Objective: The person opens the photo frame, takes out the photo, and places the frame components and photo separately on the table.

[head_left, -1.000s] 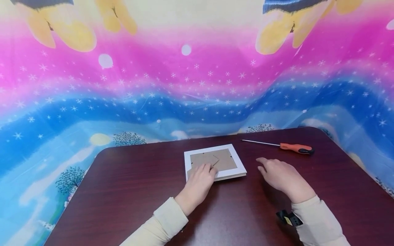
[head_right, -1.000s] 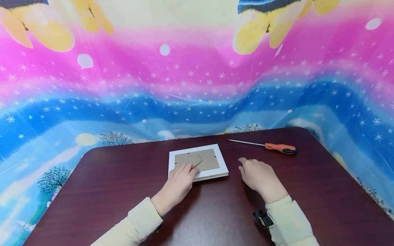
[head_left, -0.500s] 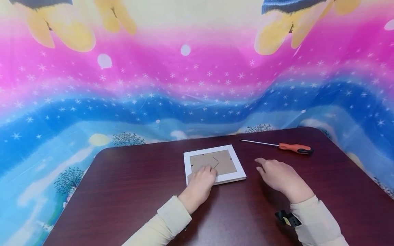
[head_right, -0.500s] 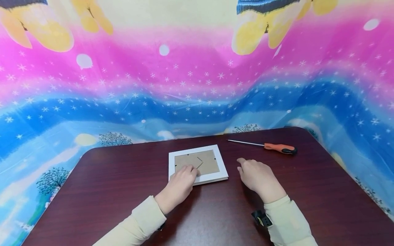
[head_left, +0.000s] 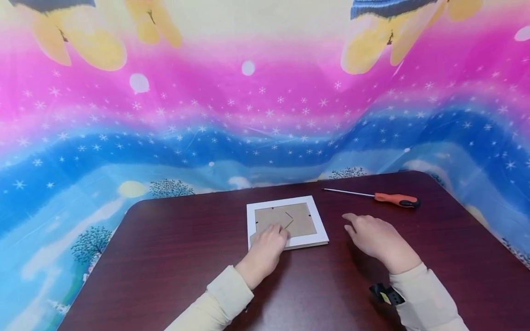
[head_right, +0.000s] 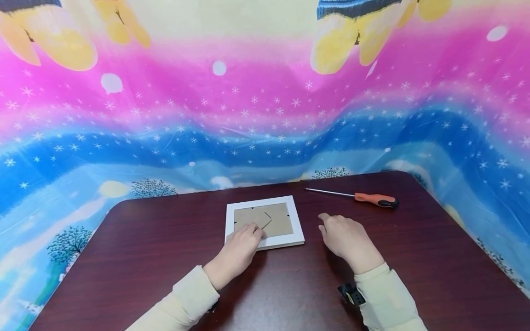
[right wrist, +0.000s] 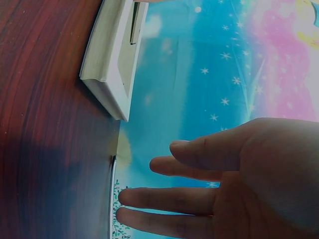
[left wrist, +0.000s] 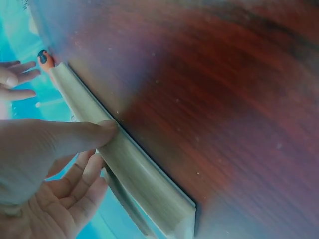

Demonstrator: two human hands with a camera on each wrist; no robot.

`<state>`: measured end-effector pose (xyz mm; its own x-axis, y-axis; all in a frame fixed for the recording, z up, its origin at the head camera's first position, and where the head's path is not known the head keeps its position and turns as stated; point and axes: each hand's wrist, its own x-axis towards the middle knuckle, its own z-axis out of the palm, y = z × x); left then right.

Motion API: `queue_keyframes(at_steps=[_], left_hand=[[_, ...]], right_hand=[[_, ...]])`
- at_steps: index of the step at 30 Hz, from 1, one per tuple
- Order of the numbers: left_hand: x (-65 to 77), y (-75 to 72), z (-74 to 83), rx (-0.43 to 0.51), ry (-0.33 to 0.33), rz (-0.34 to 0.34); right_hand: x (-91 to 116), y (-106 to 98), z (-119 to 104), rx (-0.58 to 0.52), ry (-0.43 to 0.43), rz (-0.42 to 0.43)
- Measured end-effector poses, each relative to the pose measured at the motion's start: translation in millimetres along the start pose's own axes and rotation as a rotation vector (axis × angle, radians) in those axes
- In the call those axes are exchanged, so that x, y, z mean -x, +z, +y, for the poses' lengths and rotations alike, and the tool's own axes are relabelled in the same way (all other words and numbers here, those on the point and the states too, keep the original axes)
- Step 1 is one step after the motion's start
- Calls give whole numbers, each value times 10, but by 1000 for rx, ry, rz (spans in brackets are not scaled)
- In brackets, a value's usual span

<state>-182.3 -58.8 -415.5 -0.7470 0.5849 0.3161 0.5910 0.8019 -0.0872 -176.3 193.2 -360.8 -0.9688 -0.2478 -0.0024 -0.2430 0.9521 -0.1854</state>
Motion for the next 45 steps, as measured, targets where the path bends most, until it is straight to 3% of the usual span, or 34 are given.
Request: queue_keyframes(at_steps=[6, 9, 16, 20, 24, 31, 36, 45], left_hand=[[84, -2, -139, 152, 26, -22], [142, -18, -219, 231, -8, -40], [287, -84, -353, 330, -232, -29], [354, -112, -432, 402, -364, -7], [381, -109, -515, 443, -435, -27], [402, -93, -599, 446, -430, -84], [404, -43, -620, 384, -414, -134], [412, -53, -622, 401, -419, -211]], right_hand=[[-60, 49, -106, -9, -40, 31], [-98, 80, -170, -23, -78, 58], [-188, 136, -114, -5, -141, 122], [-290, 192, 85, 15, -209, 184], [-381, 216, 353, 79, -279, 238], [-473, 173, 832, 186, -326, 236], [-492, 35, 1017, 209, -271, 201], [-631, -185, 1386, 171, -182, 75]])
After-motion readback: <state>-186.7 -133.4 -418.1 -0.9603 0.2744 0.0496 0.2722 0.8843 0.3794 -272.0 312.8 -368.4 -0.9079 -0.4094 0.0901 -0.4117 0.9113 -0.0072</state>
